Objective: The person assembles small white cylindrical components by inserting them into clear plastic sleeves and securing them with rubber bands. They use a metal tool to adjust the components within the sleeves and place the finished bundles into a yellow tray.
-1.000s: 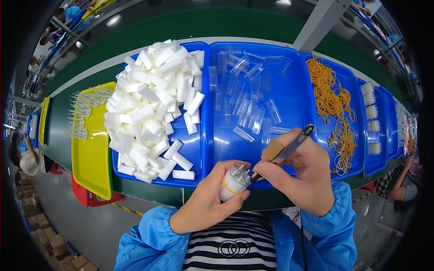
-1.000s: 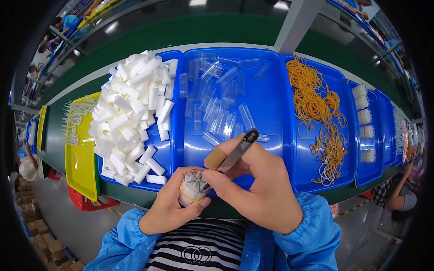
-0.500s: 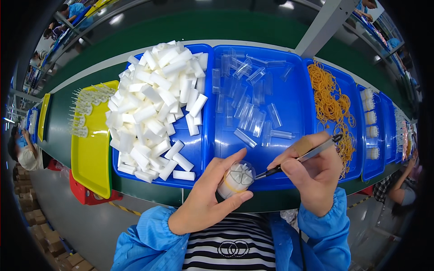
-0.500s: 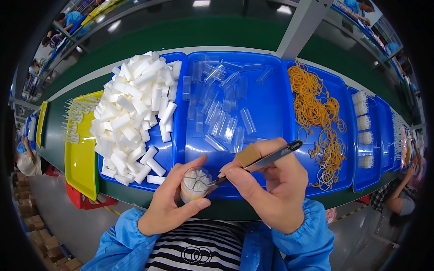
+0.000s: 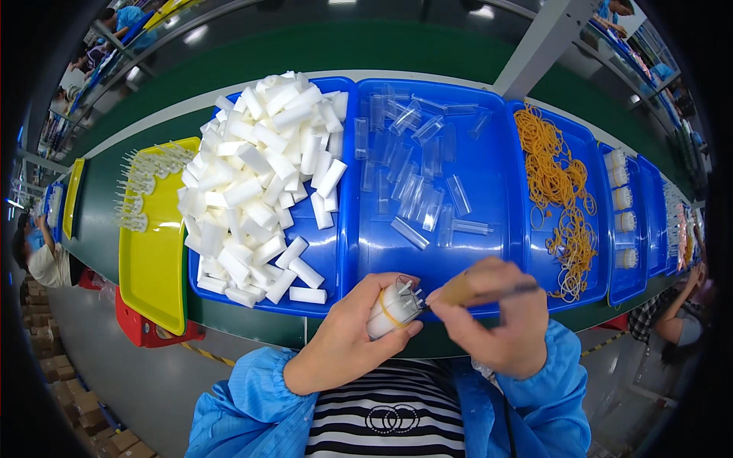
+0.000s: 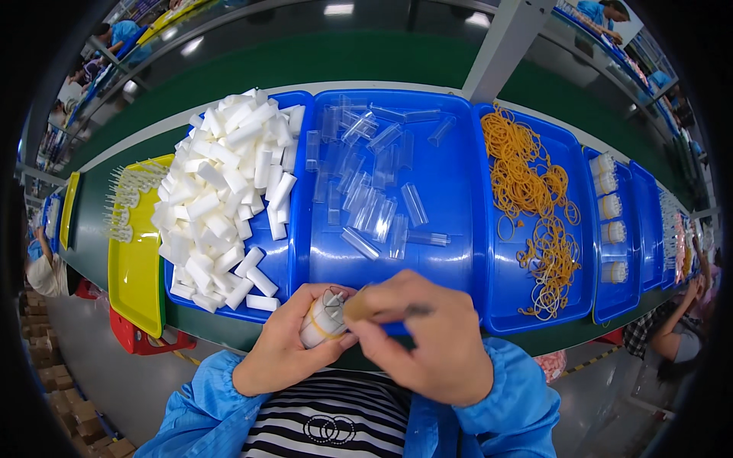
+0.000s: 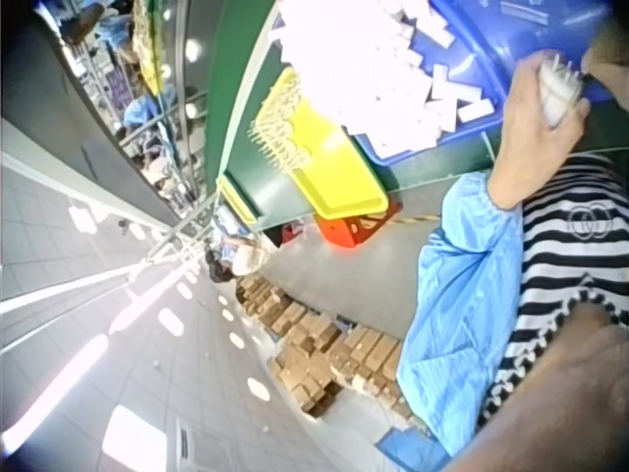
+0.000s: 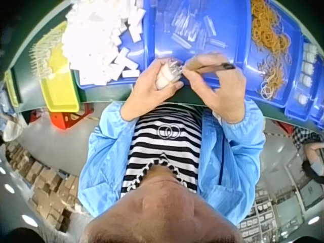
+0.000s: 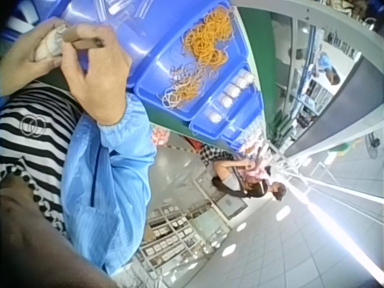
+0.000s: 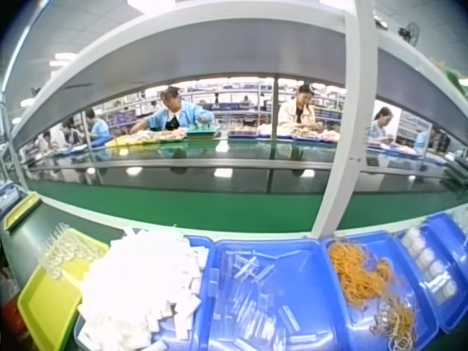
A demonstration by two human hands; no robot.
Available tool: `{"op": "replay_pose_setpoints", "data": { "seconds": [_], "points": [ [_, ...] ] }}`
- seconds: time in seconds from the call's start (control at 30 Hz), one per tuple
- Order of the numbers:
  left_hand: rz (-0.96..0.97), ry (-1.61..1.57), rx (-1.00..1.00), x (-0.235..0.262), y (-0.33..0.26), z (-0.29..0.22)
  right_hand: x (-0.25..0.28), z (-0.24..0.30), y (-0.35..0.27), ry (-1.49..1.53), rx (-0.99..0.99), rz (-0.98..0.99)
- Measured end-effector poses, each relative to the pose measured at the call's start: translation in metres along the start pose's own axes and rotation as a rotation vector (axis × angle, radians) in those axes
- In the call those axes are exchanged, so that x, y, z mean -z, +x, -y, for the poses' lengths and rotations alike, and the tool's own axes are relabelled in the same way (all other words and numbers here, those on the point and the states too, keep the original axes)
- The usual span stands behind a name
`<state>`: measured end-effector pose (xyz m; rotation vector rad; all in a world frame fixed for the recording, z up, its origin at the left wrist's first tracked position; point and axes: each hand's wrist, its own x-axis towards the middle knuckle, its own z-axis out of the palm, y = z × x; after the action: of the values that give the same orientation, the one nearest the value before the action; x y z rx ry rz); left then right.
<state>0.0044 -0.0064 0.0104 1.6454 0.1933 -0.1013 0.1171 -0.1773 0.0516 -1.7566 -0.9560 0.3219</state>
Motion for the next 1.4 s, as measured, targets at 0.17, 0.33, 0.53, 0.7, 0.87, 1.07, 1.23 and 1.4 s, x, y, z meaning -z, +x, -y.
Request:
{"op": "replay_pose_setpoints", "data": {
  "seconds": [0.17, 0.33, 0.53, 0.7, 0.87, 1.07, 1.23, 1.4],
  "points": [
    [0.013, -0.037, 0.015, 0.0, 0.0, 0.0, -0.003, 0.006, 0.0, -0.023, 0.008, -0.083],
    [0.028, -0.052, 0.028, -0.001, -0.001, -0.004, -0.007, 0.0, 0.002, 0.466, -0.316, -0.215],
    [0.02, -0.038, 0.026, -0.003, -0.001, 0.003, 0.001, 0.002, 0.0, -0.067, 0.042, -0.002],
    [-0.004, -0.058, -0.031, -0.001, -0.001, -0.002, 0.004, -0.001, -0.002, 0.154, -0.142, -0.202],
    [-0.006, -0.034, -0.043, 0.003, 0.0, 0.001, 0.0, -0.01, -0.004, 0.471, -0.171, -0.222],
    [-0.025, 0.124, -0.157, 0.003, 0.003, -0.002, -0.005, -0.012, -0.008, 0.505, -0.212, -0.173],
    [-0.052, 0.054, -0.117, 0.003, 0.001, 0.002, 0.002, -0.019, -0.005, 0.188, -0.159, -0.259],
    [0.008, -0.258, 0.077, 0.004, 0.0, 0.001, 0.017, -0.03, -0.005, -0.658, -0.11, 0.031]
  ]
}}
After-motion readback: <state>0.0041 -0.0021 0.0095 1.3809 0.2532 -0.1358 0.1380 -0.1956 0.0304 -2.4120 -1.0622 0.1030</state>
